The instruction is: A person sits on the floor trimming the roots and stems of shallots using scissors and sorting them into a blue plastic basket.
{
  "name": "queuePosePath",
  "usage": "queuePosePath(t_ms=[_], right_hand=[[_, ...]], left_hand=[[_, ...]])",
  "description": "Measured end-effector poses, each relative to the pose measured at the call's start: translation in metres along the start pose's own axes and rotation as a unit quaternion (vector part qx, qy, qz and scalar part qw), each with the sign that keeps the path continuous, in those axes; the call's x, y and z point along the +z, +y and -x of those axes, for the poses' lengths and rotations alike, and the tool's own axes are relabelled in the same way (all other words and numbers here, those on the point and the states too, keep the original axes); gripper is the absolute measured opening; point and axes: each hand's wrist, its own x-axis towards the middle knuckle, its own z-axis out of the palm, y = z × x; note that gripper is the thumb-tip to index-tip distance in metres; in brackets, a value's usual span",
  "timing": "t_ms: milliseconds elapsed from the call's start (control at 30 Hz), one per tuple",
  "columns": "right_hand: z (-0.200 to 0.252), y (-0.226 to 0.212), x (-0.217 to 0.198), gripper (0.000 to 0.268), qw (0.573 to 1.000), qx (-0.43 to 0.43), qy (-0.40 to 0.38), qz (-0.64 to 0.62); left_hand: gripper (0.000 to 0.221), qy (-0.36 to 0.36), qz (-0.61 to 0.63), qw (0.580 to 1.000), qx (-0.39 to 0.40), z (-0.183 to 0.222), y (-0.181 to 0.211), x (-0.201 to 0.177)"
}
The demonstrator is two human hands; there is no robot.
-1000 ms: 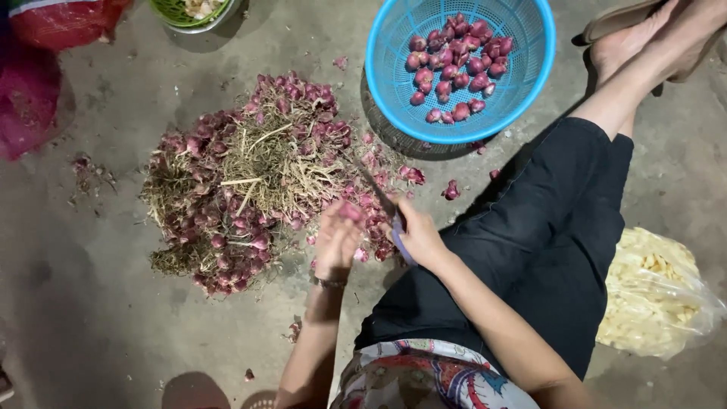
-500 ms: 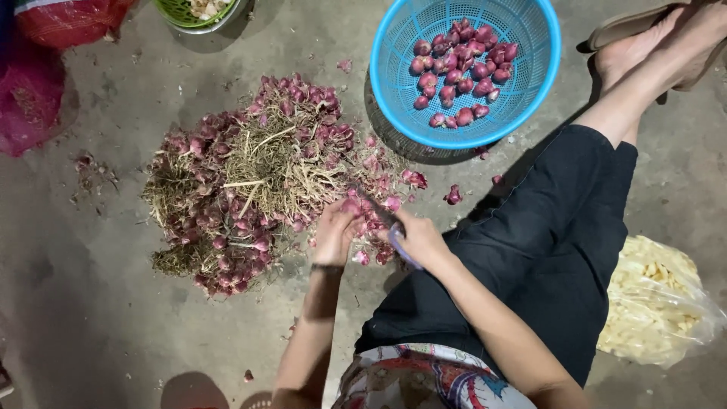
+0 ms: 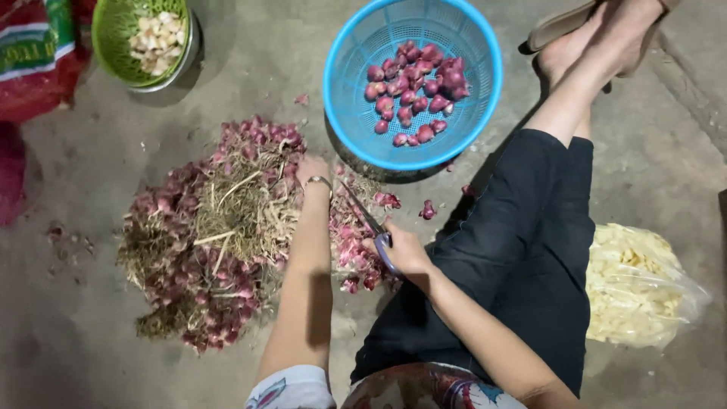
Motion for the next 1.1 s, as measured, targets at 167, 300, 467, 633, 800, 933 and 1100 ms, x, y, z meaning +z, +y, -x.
queuePosePath(t_ms=[167, 300, 467, 633, 800, 933, 1100], right_hand=[[-0.007, 0.013, 0.008, 0.040, 1.000, -0.007, -0.012, 0.001], [-0.008, 0.015, 0.008, 0.048, 0.998, -0.063, -0.018, -0.014], [0.007, -0.022, 0.003, 0.049, 0.990, -0.022, -0.100, -0.098], [0.002, -0.027, 0.019, 0.052, 0.983, -0.033, -0.177, -0.045], [-0.005, -0.055, 0.022, 0.060, 0.972, -0.063, -0.219, 0.058], [-0.033, -0.032, 0.051, 0.051, 0.969, -0.113, -0.195, 0.097], [-0.028, -0.027, 0.054, 0.044, 0.979, -0.114, -0.155, 0.065]], left_hand=[[0.015, 0.045, -0.059, 0.984, 0.160, 0.088, -0.003, -0.054], [0.045, 0.044, 0.102, 0.963, 0.245, 0.165, -0.035, -0.112], [0.020, 0.268, 0.315, 0.910, 0.000, 0.212, -0.100, -0.030], [0.036, 0.092, 0.810, 0.547, -0.188, 0.277, -0.099, -0.109], [0.028, 0.035, 0.831, 0.532, -0.161, 0.270, -0.111, -0.075], [0.030, 0.061, 0.838, 0.516, -0.165, 0.269, -0.108, -0.072], [0.034, 0.088, 0.781, 0.600, -0.149, 0.277, -0.097, -0.097]])
